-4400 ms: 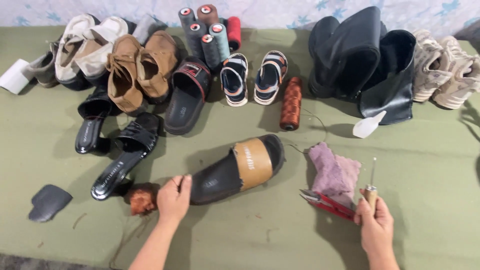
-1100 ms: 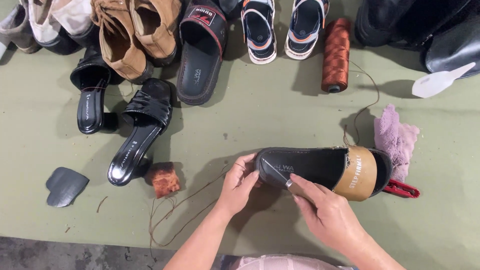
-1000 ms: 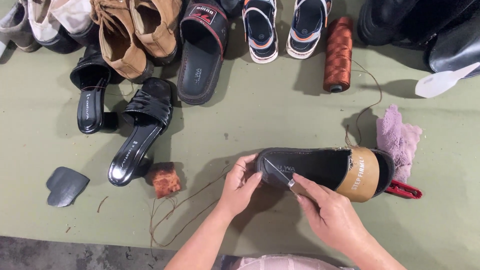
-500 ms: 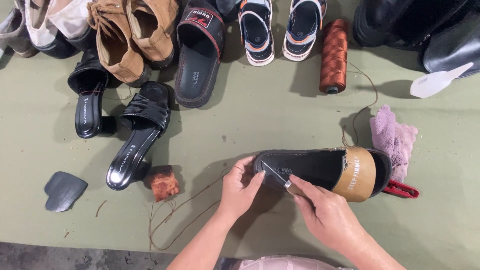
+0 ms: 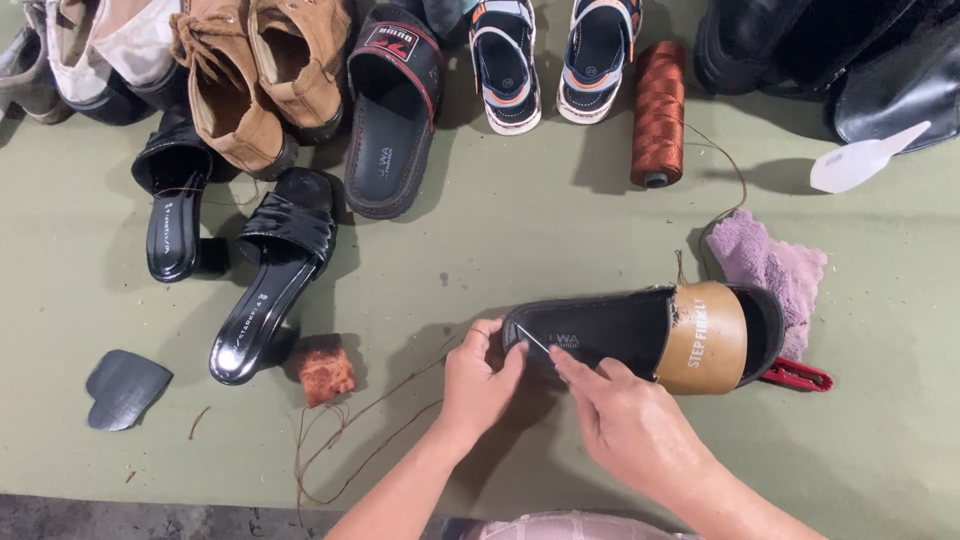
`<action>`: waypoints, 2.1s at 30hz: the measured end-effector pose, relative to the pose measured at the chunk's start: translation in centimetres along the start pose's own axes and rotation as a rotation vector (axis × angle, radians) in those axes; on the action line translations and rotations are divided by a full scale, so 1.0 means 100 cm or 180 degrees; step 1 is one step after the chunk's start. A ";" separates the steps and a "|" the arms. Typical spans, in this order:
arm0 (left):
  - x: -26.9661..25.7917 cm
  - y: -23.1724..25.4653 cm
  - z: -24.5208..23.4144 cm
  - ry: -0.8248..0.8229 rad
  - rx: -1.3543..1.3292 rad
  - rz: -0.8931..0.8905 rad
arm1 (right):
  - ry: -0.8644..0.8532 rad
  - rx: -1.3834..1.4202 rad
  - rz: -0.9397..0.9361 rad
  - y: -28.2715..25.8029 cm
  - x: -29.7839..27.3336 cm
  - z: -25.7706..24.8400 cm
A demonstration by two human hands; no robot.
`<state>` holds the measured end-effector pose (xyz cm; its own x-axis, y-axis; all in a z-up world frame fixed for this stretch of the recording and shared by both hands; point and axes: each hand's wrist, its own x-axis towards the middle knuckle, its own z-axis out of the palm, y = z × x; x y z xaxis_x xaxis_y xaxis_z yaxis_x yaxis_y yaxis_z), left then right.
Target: Hand-stitching the upper material of a sandal to its sole using a stitching awl and heavy thread.
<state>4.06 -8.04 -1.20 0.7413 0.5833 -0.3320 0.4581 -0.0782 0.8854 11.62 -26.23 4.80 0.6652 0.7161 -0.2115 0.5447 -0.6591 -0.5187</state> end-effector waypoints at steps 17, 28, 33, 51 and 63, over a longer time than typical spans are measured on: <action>0.004 -0.027 0.011 0.0123 0.0729 0.0676 | -0.0147 -0.0937 -0.0209 -0.002 0.019 0.033; 0.007 -0.034 0.009 0.0154 0.0699 0.0715 | -0.0294 -0.0602 -0.0136 -0.016 0.045 0.022; -0.003 -0.012 0.002 0.0095 0.0218 0.0561 | -0.0064 0.0945 -0.0019 -0.008 0.030 0.002; 0.023 0.178 -0.179 -0.0612 0.1819 0.1557 | -0.0411 0.1315 0.0533 -0.012 -0.015 -0.003; 0.013 0.279 -0.180 0.0087 0.2384 0.2484 | -0.0360 0.1243 0.0610 -0.008 -0.022 0.005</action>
<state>8.98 5.15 28.89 0.9514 0.1756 0.2530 0.0546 -0.9047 0.4226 9.47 -27.18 5.24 0.6633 0.6246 -0.4122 0.1689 -0.6616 -0.7306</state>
